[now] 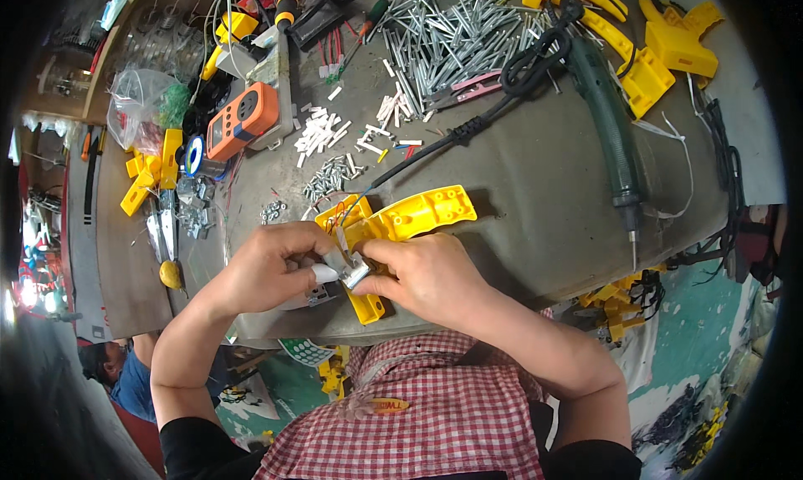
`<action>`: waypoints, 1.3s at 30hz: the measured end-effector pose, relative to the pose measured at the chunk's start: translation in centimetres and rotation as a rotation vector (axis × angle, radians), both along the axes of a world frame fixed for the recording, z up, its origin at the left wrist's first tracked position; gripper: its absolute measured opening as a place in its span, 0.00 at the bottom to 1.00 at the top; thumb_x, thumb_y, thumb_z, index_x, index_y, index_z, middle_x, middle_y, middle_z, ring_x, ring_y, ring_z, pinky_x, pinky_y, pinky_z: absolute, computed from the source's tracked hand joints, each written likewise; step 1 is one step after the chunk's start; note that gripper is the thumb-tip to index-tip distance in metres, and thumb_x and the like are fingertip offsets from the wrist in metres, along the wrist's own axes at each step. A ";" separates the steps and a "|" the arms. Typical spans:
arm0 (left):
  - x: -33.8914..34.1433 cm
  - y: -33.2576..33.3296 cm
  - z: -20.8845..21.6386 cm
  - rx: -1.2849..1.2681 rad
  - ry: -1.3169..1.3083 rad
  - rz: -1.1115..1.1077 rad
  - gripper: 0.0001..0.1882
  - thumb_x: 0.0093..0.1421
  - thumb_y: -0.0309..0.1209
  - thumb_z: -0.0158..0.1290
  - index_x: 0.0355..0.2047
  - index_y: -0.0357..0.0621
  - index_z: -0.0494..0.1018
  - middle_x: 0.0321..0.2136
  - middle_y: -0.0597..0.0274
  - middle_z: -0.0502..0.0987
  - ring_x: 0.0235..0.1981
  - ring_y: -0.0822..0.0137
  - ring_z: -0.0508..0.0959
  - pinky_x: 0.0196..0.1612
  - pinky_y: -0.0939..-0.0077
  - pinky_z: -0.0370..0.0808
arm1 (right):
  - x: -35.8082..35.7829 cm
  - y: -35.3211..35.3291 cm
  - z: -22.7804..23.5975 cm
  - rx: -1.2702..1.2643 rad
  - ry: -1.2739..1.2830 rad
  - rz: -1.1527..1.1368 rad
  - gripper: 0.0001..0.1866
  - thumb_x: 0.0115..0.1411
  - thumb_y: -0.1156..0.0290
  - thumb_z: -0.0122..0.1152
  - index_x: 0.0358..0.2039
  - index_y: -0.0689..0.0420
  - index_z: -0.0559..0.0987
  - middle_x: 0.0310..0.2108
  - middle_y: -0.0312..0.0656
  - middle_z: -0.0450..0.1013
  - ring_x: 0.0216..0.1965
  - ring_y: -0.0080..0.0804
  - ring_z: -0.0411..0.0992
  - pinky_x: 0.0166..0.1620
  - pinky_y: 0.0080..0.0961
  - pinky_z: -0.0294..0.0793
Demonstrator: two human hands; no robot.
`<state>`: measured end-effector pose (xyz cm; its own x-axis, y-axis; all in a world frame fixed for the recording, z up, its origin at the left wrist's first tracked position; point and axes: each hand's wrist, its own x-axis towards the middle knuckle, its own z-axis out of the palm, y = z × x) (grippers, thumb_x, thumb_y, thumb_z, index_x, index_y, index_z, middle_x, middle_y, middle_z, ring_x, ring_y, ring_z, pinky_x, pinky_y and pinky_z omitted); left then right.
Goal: Soldering internal components and assembling the plastic housing for a handheld electronic tool.
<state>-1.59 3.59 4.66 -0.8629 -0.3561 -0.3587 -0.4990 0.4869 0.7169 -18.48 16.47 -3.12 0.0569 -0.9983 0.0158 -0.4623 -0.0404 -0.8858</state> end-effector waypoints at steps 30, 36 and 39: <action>2.1 -0.4 -1.5 -0.233 0.164 -0.047 0.15 0.44 0.18 0.56 0.35 0.38 0.71 0.33 0.54 0.76 0.34 0.60 0.78 0.36 0.72 0.73 | 0.4 0.0 -1.3 -0.127 -0.011 -0.040 0.17 0.53 0.55 0.61 0.36 0.54 0.75 0.22 0.44 0.74 0.23 0.42 0.74 0.27 0.35 0.71; 2.2 0.5 -2.8 -0.172 0.249 0.038 0.11 0.44 0.17 0.57 0.30 0.38 0.74 0.30 0.57 0.78 0.32 0.59 0.79 0.36 0.73 0.74 | 0.4 -0.2 -1.1 -0.112 -0.037 -0.035 0.16 0.53 0.55 0.61 0.33 0.54 0.75 0.22 0.44 0.74 0.24 0.42 0.74 0.27 0.35 0.70; 2.0 0.0 -2.4 -0.174 0.279 -0.057 0.11 0.47 0.17 0.56 0.33 0.38 0.75 0.29 0.61 0.77 0.31 0.67 0.78 0.34 0.76 0.74 | 0.4 -0.2 -1.3 -0.129 -0.036 -0.030 0.16 0.53 0.55 0.61 0.33 0.54 0.75 0.22 0.44 0.74 0.24 0.42 0.74 0.27 0.35 0.70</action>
